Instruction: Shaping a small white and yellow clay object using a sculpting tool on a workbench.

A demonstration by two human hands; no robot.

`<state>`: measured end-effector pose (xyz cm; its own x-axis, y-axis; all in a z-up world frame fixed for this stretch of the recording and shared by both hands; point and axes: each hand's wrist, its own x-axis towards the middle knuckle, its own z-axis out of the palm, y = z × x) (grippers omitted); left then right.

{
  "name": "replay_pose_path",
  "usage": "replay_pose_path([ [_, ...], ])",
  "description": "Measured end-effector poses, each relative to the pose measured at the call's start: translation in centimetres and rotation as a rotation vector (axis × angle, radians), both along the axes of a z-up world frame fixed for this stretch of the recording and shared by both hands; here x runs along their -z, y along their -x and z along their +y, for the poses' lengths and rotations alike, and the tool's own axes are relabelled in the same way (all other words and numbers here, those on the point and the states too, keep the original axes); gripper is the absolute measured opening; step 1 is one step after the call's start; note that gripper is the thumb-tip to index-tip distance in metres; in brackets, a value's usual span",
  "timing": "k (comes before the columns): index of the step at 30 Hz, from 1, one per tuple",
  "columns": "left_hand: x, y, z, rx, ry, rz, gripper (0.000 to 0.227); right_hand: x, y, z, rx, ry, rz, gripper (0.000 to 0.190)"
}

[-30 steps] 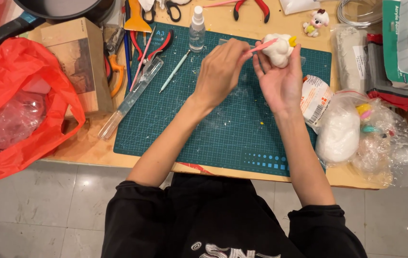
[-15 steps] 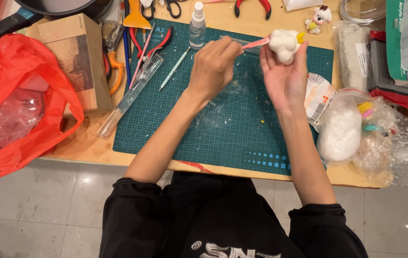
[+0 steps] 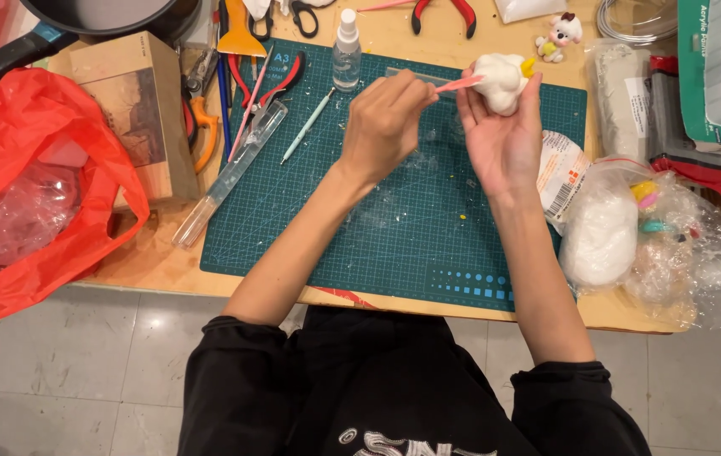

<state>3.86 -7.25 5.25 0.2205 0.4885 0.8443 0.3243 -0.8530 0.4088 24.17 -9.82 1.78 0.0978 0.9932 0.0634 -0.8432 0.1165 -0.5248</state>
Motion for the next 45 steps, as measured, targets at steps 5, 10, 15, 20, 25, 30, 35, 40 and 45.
replay_pose_path([
  [5,0.4,-0.1,0.3,-0.04,0.006,0.047,0.012,0.2,0.3,-0.1,-0.008,-0.036,-0.067,0.058],
  [10,0.4,0.0,0.6,-0.039,0.007,0.014,0.012,0.4,0.0,0.1,0.016,-0.023,-0.039,0.058],
  [15,0.4,-0.3,0.2,0.009,0.045,-0.012,0.012,-0.1,0.4,-0.3,-0.003,-0.008,-0.056,0.057],
  [20,2.5,0.9,2.1,0.022,0.221,-0.003,0.013,-0.3,-0.2,-0.1,-0.008,-0.021,-0.067,0.056],
  [25,4.1,2.4,4.1,0.001,0.231,0.357,0.016,-0.5,-0.3,0.0,-0.025,0.004,-0.075,0.057],
  [30,3.4,0.0,3.5,0.258,0.65,-0.215,0.027,-0.6,1.1,-0.3,-0.091,0.024,-0.155,0.06],
  [35,2.1,-1.1,1.3,0.255,0.408,-0.304,0.03,-0.2,2.8,-0.7,-0.145,-0.026,-0.124,0.057],
  [40,3.8,-1.8,1.3,0.187,0.333,-0.405,0.019,-0.3,3.3,-0.9,-0.155,-0.062,-0.126,0.057],
  [45,5.3,-3.6,1.6,0.362,0.705,-0.696,0.011,-0.3,3.9,-1.1,-0.159,-0.087,-0.088,0.058],
])
